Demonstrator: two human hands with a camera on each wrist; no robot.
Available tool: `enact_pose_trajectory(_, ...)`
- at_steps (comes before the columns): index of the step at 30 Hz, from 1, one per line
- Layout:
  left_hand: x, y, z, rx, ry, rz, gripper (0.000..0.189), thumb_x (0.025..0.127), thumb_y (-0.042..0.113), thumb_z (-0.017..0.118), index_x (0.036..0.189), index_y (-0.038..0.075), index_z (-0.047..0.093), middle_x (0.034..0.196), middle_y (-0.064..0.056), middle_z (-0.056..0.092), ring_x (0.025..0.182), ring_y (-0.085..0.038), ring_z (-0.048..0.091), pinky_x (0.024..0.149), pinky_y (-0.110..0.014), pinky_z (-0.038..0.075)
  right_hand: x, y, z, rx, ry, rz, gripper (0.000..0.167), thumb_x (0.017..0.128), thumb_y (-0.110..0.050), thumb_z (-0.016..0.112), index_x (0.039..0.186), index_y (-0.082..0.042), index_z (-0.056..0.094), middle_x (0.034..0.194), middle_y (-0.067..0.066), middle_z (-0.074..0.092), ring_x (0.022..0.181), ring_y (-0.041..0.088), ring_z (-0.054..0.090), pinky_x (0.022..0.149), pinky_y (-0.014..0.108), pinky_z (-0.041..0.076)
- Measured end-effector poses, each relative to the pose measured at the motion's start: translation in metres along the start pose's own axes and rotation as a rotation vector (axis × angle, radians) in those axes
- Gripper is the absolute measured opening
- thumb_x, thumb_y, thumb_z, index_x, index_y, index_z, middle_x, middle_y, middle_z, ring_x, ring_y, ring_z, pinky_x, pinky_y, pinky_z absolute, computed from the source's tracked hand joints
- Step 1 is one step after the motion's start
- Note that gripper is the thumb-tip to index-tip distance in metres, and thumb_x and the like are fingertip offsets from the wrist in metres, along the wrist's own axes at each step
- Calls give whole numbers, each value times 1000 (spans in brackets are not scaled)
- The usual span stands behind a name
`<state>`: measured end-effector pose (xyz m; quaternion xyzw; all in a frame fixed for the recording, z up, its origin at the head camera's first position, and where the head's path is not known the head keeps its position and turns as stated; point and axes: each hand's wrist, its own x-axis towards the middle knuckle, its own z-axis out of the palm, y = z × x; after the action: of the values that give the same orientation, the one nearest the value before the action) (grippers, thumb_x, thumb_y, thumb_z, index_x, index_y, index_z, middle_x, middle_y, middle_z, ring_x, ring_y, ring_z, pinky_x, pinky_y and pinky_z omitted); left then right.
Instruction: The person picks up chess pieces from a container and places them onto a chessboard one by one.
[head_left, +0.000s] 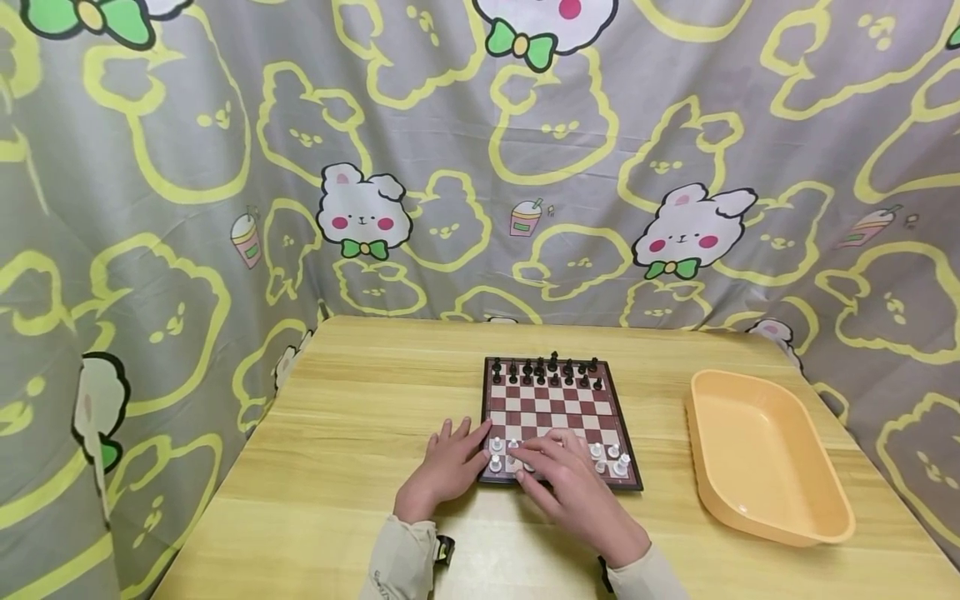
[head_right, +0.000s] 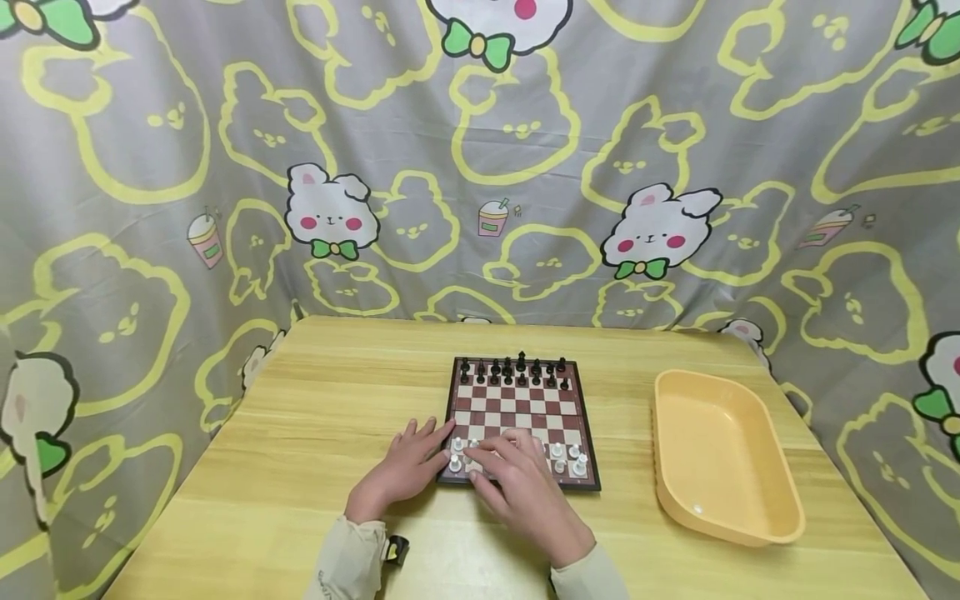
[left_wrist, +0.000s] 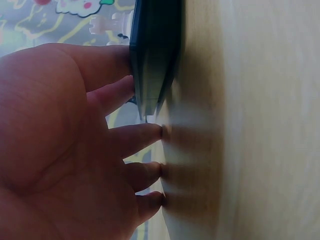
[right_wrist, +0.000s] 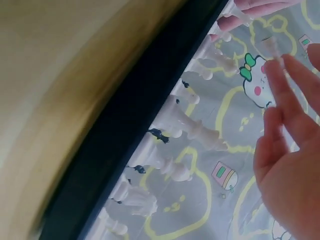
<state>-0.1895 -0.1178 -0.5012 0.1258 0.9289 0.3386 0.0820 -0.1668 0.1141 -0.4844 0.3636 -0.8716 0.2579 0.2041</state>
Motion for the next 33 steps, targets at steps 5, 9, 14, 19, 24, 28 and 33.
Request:
enact_pose_trajectory(5,0,0,0,6,-4,-4,53,108,29,49,157,11,46,161,-31,33,151,-59,13,120,-72,9,2,2,2,-72,-54,-17,36,92,-29,78,125,-15,77,121,0,71,118,27,53,100,53,41)
enact_pose_trajectory(9,0,0,0,8,-8,-8,53,108,30,49,158,12,45,161,-31,33,151,-59,12,120,-71,8,2,6,5,-110,-88,-47,36,91,-31,79,123,-15,77,119,1,71,117,31,55,98,54,43)
enact_pose_trajectory(14,0,0,0,10,-13,-8,53,108,30,48,158,12,45,161,-31,32,151,-59,12,120,-71,8,4,9,6,-122,-125,-79,34,91,-31,79,120,-15,78,117,0,71,117,32,56,99,52,44)
enact_pose_trajectory(19,1,-1,1,6,-13,-9,53,108,30,48,158,12,44,162,-30,31,151,-58,12,120,-71,8,6,10,6,-132,-147,-85,34,91,-31,79,120,-14,78,116,1,72,117,31,55,98,51,45)
enact_pose_trajectory(24,1,-1,1,9,-11,-5,53,108,30,49,158,12,45,162,-31,32,151,-59,12,120,-71,8,5,10,7,-140,-158,-78,35,90,-32,80,121,-15,78,117,1,72,115,27,54,97,49,45)
enact_pose_trajectory(28,2,-2,1,11,-10,-4,53,108,30,48,158,12,44,162,-31,32,151,-59,12,120,-71,8,4,10,8,-141,-171,-72,34,90,-32,80,121,-16,78,117,0,72,114,24,54,96,48,46)
enact_pose_trajectory(33,1,-1,0,11,-9,0,53,108,29,49,158,12,44,161,-31,32,150,-59,12,120,-71,8,4,9,8,-146,-177,-70,34,90,-32,79,121,-17,78,116,0,72,112,23,53,95,46,45)
